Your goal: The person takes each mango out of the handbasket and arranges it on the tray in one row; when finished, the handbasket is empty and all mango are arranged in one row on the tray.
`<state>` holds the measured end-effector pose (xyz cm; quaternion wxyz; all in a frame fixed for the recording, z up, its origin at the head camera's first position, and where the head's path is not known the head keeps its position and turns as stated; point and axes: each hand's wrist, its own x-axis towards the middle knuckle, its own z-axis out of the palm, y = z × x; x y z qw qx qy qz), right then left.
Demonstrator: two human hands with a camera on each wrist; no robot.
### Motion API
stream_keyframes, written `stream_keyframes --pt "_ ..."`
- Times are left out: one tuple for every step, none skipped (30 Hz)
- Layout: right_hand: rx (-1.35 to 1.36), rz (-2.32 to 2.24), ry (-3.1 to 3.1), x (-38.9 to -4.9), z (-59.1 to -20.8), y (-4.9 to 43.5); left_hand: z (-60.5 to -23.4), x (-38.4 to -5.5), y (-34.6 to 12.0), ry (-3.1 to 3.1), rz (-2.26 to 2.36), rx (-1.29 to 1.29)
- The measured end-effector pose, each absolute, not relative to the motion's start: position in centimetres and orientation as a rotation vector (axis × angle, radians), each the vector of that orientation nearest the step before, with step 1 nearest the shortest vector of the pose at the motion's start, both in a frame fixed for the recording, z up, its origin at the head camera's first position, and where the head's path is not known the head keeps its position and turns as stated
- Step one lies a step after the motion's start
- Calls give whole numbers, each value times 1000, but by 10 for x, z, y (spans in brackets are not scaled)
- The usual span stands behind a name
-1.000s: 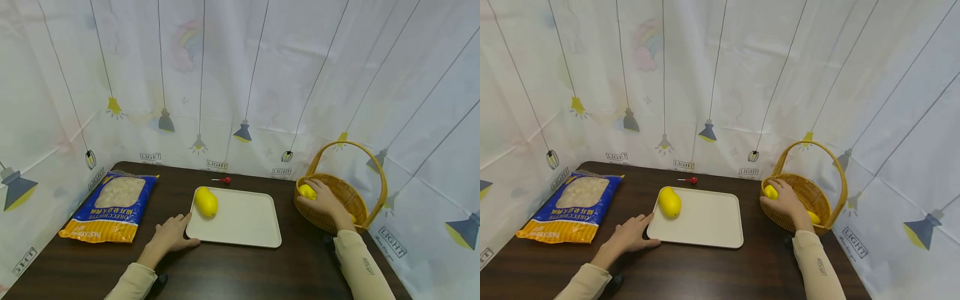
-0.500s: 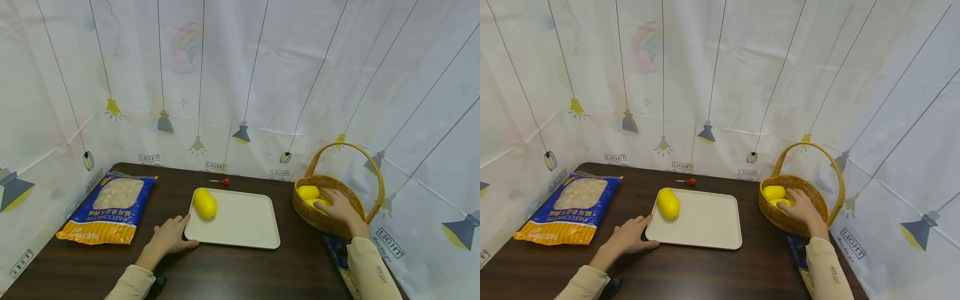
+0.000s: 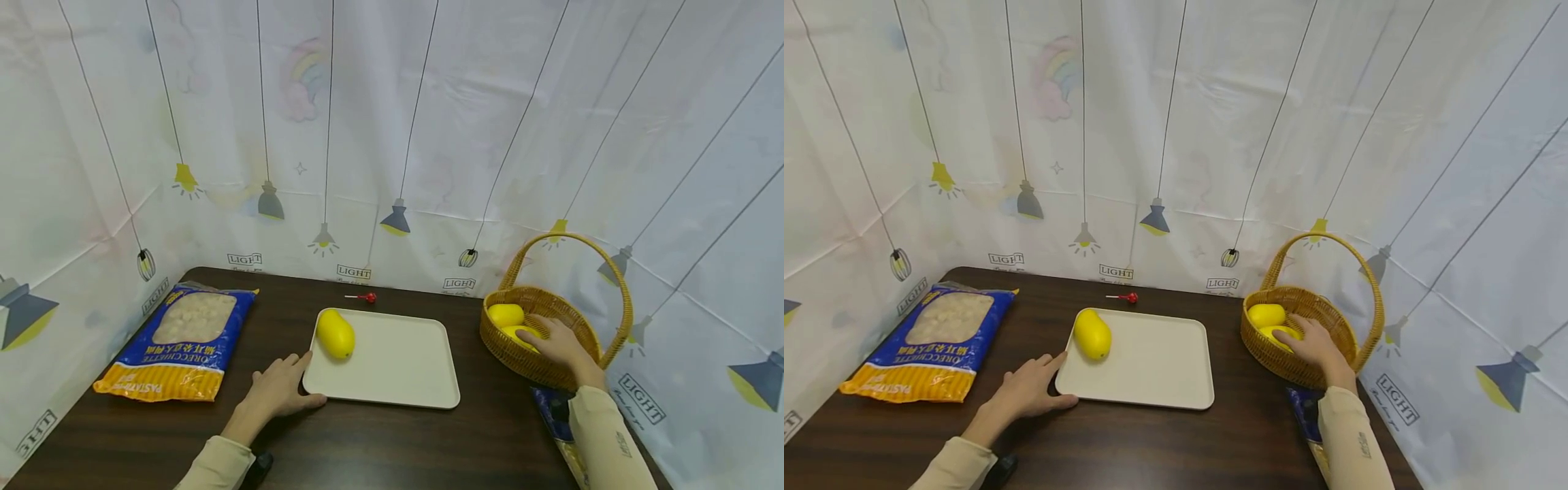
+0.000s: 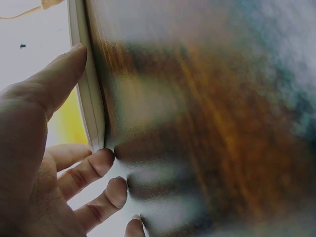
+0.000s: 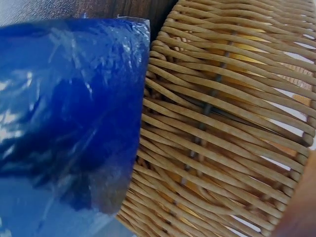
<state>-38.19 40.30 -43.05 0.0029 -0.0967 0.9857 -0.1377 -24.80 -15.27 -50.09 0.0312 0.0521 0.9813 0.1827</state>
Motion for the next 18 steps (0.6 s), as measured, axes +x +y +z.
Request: stream_keyframes --pt "-301 -435 3088 -383 -431 403 -501 -248 -153 3024 564 159" --pt "-297 -441 3081 -384 -432 403 -501 -248 -152 3026 565 158" --pt "-290 -447 3070 -386 -433 403 -501 -247 -152 3028 564 158" --pt "-273 -456 3057 -387 -434 404 -501 -247 -152 3029 564 157" --pt "-260 -459 3046 -388 -435 405 -501 -247 -152 3029 565 156" --pt "-249 -460 3035 -389 -436 405 -501 -247 -152 3029 565 154" --pt "-243 -453 3023 -390 -437 406 -501 -247 -152 3030 563 154" --pt "-238 -448 3012 -391 -438 407 -502 -247 -152 3029 565 152" --pt "-230 -442 3003 -392 -439 407 -502 -247 -152 3029 565 152" --pt "-220 -437 2997 -393 -440 408 -502 -247 -152 3028 565 151" --pt "-215 -423 2992 -394 -440 408 -502 -247 -152 3028 566 151" --pt "-210 -412 2984 -395 -441 408 -503 -248 -152 3027 566 151" --pt "-197 -407 2974 -395 -441 408 -503 -248 -152 3027 566 150" --pt "-181 -403 2964 -396 -441 408 -503 -248 -152 3027 567 150" --pt "-168 -401 2954 -396 -441 408 -503 -248 -152 3027 567 149" --pt "-156 -393 2942 -397 -441 407 -503 -248 -152 3028 567 149" --pt "-147 -386 2930 -397 -441 406 -503 -248 -152 3029 566 149" --pt "-133 -384 2916 -397 -441 405 -503 -248 -152 3030 565 149"
